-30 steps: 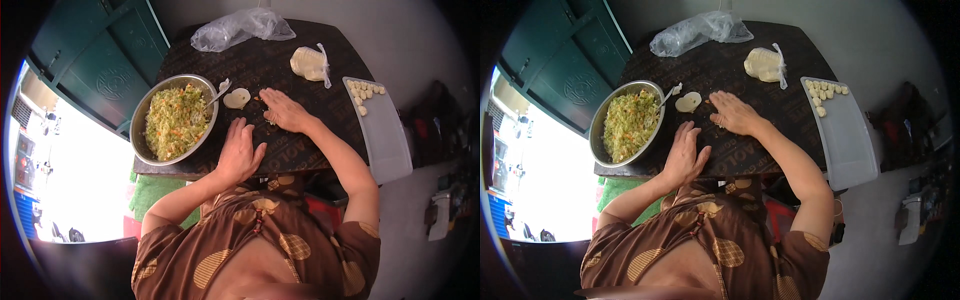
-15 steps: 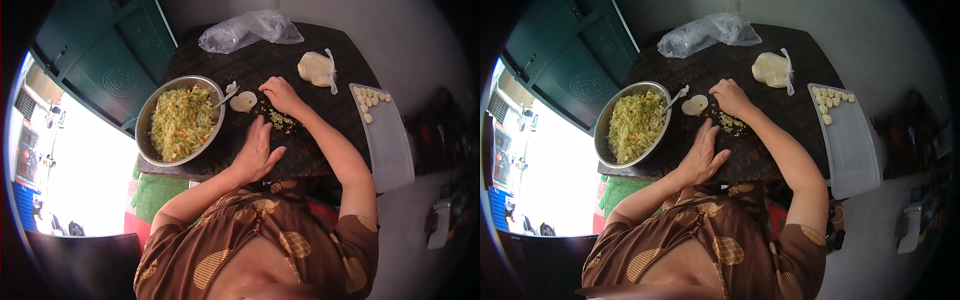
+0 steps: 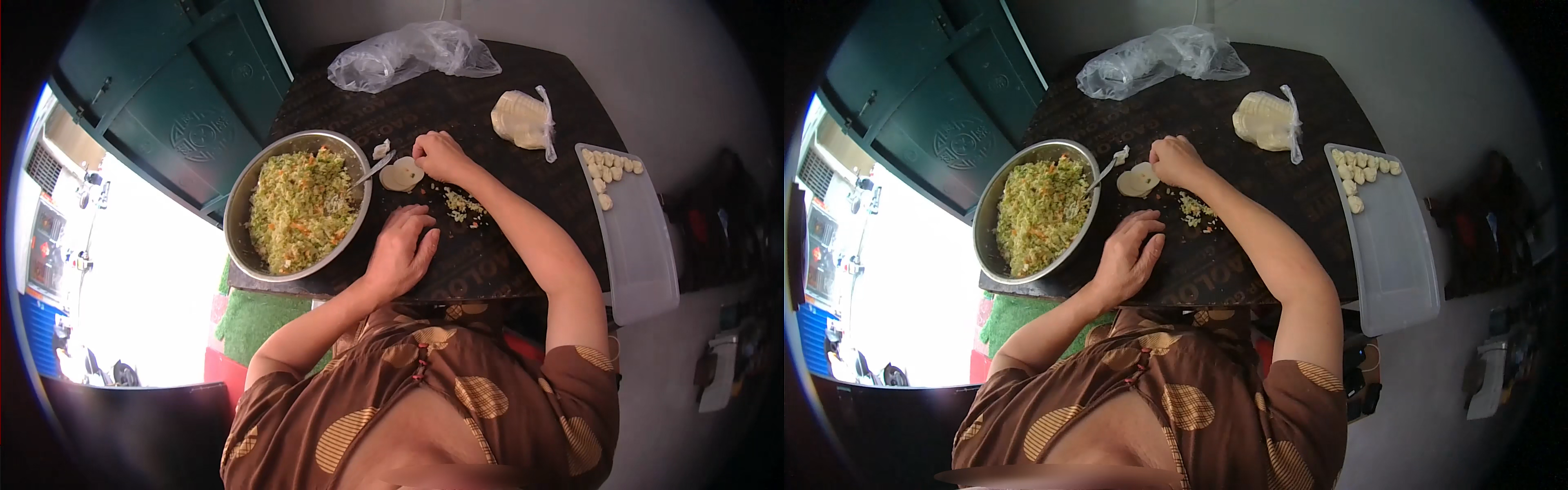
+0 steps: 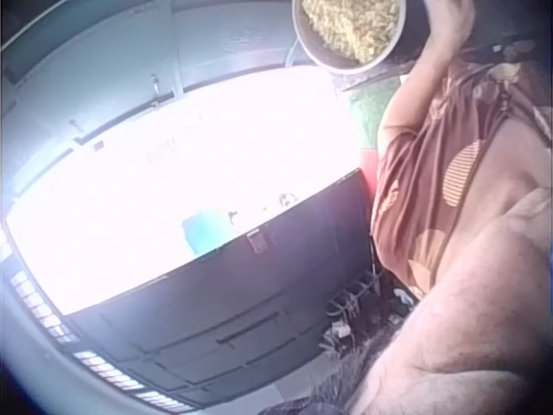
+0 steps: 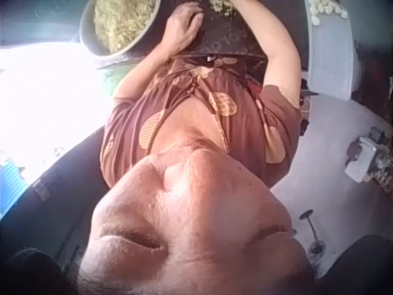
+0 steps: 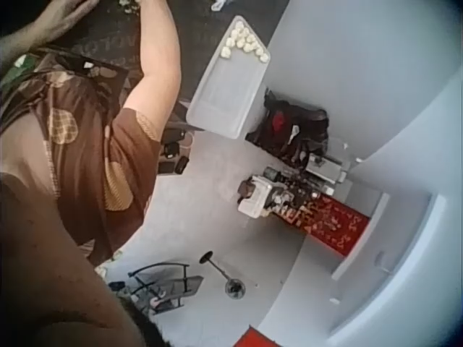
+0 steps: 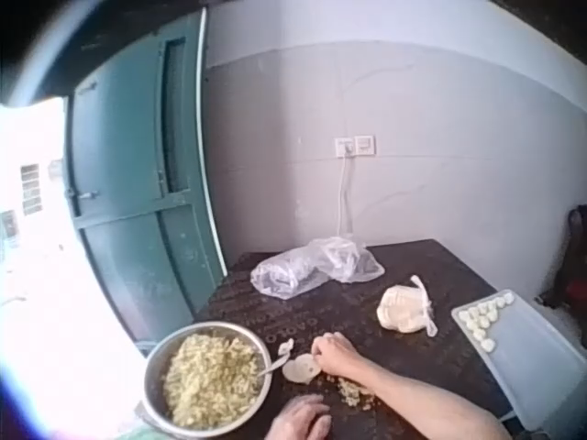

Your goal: Filling and sealing individual dumpling wrappers with a vegetable mixture.

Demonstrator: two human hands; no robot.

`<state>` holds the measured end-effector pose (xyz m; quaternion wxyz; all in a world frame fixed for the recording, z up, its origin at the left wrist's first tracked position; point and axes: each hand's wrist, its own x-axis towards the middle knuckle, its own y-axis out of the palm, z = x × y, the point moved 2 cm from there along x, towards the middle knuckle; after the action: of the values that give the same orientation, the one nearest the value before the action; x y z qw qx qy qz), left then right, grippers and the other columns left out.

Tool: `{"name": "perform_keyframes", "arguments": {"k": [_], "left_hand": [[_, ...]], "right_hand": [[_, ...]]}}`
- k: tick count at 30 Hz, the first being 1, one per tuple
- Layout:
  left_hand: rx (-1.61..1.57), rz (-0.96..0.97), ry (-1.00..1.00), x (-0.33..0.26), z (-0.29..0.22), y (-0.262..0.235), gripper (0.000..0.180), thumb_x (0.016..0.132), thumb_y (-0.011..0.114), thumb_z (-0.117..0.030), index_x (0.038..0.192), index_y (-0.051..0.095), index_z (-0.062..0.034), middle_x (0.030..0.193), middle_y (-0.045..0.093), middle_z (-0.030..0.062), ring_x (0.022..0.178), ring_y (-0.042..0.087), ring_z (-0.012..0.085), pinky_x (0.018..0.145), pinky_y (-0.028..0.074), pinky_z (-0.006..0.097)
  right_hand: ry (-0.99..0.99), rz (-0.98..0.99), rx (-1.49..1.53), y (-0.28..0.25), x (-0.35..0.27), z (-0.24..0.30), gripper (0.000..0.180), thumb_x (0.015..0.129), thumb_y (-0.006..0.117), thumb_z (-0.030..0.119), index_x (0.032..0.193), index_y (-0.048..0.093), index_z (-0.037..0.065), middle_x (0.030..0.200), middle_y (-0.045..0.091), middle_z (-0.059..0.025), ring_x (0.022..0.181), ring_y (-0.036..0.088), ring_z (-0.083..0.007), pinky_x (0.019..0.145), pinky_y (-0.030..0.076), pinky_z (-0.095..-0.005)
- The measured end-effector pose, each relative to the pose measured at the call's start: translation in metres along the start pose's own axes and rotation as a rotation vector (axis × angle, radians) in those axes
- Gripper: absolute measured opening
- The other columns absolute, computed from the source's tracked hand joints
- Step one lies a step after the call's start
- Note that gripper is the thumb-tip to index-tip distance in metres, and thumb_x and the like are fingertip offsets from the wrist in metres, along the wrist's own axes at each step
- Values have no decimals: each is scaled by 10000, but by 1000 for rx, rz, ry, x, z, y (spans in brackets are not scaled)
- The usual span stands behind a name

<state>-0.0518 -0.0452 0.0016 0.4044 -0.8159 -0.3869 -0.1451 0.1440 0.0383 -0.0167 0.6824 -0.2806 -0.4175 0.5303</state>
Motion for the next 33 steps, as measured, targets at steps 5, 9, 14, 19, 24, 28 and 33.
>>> {"name": "perform_keyframes", "arguments": {"k": [5, 9, 14, 19, 24, 28, 33], "left_hand": [[8, -15, -18, 2, 4, -1, 182, 833, 615, -99, 958, 578, 28, 1070, 592, 244, 1028, 551, 411, 902, 442, 437], [36, -10, -41, 1, 5, -3, 172, 862, 595, -91, 985, 583, 29, 1101, 586, 250, 1042, 562, 404, 880, 453, 406], [46, -13, -43, 1, 4, -3, 170, 854, 599, -82, 981, 585, 30, 1103, 589, 250, 1045, 564, 401, 878, 455, 405], [69, -17, -6, 3, 0, -2, 167, 838, 605, -69, 972, 587, 29, 1104, 589, 248, 1048, 560, 405, 881, 455, 412], [125, -24, -1, 5, -1, -3, 212, 823, 613, -65, 1012, 572, 19, 1118, 579, 249, 1055, 553, 402, 889, 448, 412], [116, -38, -63, 15, -9, -5, 381, 793, 621, -38, 1131, 464, 42, 1159, 529, 256, 1087, 509, 425, 905, 438, 422], [171, -248, -12, 40, 12, 12, 555, 799, 602, -21, 1280, 339, 60, 1213, 494, 284, 1118, 512, 395, 915, 432, 424]], "right_hand": [[-73, -82, 11, 9, 1, -10, 89, 709, 631, 88, 794, 642, 61, 852, 617, -122, 871, 569, -312, 814, 453, -392], [-172, -114, -21, 8, 0, -5, 107, 714, 630, 92, 819, 637, 70, 866, 613, -115, 876, 560, -312, 816, 445, -388], [-156, -70, -16, 7, 2, -5, 79, 721, 625, 94, 797, 634, 75, 868, 605, -111, 884, 553, -310, 801, 446, -389], [-160, -91, -29, 8, -2, -5, 51, 736, 610, 90, 784, 619, 75, 857, 604, -102, 881, 551, -309, 794, 444, -399], [-20, -50, 73, -10, -18, 2, 91, 801, 571, 119, 876, 560, 69, 866, 614, -112, 907, 563, -319, 784, 419, -455], [-121, -107, 249, -35, -36, 3, 82, 812, 551, 90, 881, 519, 59, 838, 603, -109, 885, 561, -313, 771, 413, -439], [-379, -278, 194, -67, -55, 13, 52, 812, 520, 20, 859, 499, 28, 824, 577, -119, 816, 551, -323, 757, 425, -404]]}}
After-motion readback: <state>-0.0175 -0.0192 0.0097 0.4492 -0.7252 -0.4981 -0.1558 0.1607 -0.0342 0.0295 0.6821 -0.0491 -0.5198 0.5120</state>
